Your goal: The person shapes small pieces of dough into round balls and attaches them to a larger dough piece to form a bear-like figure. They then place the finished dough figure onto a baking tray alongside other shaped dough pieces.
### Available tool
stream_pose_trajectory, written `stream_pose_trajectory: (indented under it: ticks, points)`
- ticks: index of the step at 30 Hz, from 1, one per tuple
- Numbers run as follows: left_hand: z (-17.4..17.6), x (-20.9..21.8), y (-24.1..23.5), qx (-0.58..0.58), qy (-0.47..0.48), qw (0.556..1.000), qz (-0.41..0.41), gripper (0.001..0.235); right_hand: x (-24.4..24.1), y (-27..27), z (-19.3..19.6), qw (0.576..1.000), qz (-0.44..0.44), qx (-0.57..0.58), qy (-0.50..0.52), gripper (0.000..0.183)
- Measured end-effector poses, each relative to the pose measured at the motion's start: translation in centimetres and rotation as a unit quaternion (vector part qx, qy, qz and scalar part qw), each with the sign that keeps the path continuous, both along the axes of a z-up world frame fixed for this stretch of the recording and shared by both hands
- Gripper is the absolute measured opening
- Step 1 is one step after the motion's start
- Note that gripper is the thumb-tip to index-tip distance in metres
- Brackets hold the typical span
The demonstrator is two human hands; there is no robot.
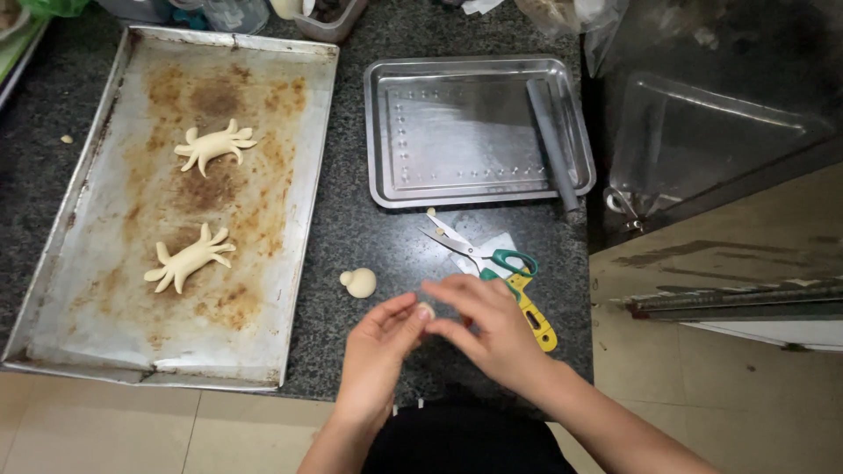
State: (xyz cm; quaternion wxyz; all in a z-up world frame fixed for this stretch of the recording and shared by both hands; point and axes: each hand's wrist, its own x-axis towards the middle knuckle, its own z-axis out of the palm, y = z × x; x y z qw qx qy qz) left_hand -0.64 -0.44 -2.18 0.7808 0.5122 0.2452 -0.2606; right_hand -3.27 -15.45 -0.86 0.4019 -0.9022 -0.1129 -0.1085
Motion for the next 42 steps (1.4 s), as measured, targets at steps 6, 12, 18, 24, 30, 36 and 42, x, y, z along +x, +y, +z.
stream_pose_trajectory:
  ticks: [6,12,18,24,30,36,42]
  points:
    - [-2.0,-0.6,1.2,0.01,-0.001,1.0,-0.027,0.035,-0.4,0.1,-2.0,0.993,0.075,-0.088,-0.027,0.034]
    - [-4.6,0.2,4.0,0.155,-0.144,0.971,-0.109,0.02,-0.3,1.1,-3.7,0.991,0.031,-0.018,0.127,0.021]
    - [-7.6,5.2,8.1,0.431,-0.341,0.826,-0.126,0.022,1.0,3.5,-8.8,0.919,-0.125,0.28,0.247,0.027]
    - [-11.8,7.7,8.0,0.403,-0.377,0.815,-0.175,0.026,4.4,5.7,-13.3,0.887,-0.158,0.342,0.265,0.034]
    - [-11.0,8.0,7.9,0.407,-0.412,0.79,-0.2,0.021,6.3,6.8,-14.2,0.933,-0.179,0.175,0.258,0.03]
    - [-10.8,8.1,8.1,0.435,-0.446,0.745,-0.238,0.018,6.7,7.9,-12.3,0.957,-0.166,0.087,0.22,0.026]
    - [-11.5,8.1,8.2,0.443,-0.48,0.713,-0.256,0.018,6.7,8.3,-11.5,0.958,-0.163,0.03,0.232,0.021]
